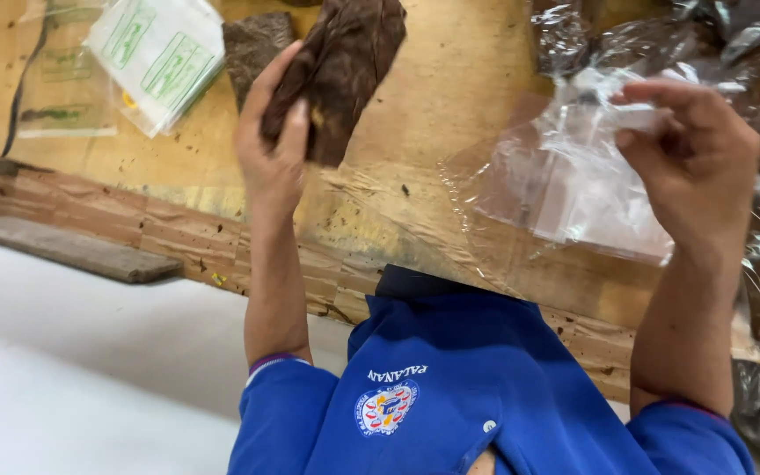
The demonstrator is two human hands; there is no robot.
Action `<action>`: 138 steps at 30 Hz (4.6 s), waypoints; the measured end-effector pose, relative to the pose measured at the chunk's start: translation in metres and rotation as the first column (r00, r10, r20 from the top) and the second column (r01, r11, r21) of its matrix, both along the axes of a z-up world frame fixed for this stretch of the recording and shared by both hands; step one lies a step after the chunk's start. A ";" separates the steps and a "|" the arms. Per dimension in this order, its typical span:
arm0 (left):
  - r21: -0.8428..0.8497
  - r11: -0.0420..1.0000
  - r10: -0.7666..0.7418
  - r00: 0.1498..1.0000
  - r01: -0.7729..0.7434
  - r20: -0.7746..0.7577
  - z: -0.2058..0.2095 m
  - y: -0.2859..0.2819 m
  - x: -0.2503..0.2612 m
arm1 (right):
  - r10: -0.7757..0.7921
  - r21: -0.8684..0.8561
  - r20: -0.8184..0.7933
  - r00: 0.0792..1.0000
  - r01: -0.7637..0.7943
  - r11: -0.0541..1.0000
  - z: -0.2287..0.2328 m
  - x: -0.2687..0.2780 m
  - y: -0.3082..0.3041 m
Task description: The person places dried leaf bundles into clear plastic bags on a wooden table, seals each bag, and sets it aside. The process is repeated for several bundles.
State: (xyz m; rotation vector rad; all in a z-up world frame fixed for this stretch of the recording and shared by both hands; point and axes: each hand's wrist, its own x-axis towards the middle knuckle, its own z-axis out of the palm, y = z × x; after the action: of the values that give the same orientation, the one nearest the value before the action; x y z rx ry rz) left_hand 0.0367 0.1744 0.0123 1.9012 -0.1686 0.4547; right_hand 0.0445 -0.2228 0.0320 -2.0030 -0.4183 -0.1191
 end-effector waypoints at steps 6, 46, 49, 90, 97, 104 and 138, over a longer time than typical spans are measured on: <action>-0.590 0.754 -0.272 0.955 0.288 0.119 -0.041 -0.026 -0.028 | 0.123 0.062 -0.054 0.991 -0.120 0.991 0.009 0.031 0.010; -0.934 -0.320 -0.715 0.605 0.161 0.350 -0.104 -0.097 -0.070 | 0.669 -0.830 0.409 0.620 -0.053 0.556 0.047 -0.004 0.065; -0.986 0.007 -0.781 0.617 0.166 0.098 -0.086 -0.101 -0.062 | 0.700 -0.845 0.370 0.611 -0.093 0.527 0.051 -0.007 0.068; -0.826 0.525 -0.210 0.972 0.204 0.107 -0.077 -0.131 -0.024 | 0.089 0.242 0.291 0.953 -0.163 0.956 -0.047 -0.026 0.099; -0.583 0.807 -0.151 0.987 0.092 -0.054 -0.050 -0.105 -0.025 | 0.088 0.589 -0.117 0.989 -0.002 0.808 -0.068 -0.038 0.091; -0.417 0.905 -0.052 0.996 0.078 0.073 -0.007 -0.093 -0.007 | 0.150 0.673 -0.212 0.966 0.033 0.739 -0.072 -0.039 0.081; 0.522 0.837 -0.135 0.863 -0.163 0.486 0.017 -0.075 -0.024 | 0.078 -0.400 0.247 0.966 0.029 0.916 0.045 0.021 0.063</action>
State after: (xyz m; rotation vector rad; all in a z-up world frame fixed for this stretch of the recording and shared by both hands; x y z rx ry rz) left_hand 0.0129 0.0989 0.0292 2.3025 -0.7033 1.0055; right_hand 0.0658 -0.1603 0.0775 -2.3967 -0.6798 -0.3023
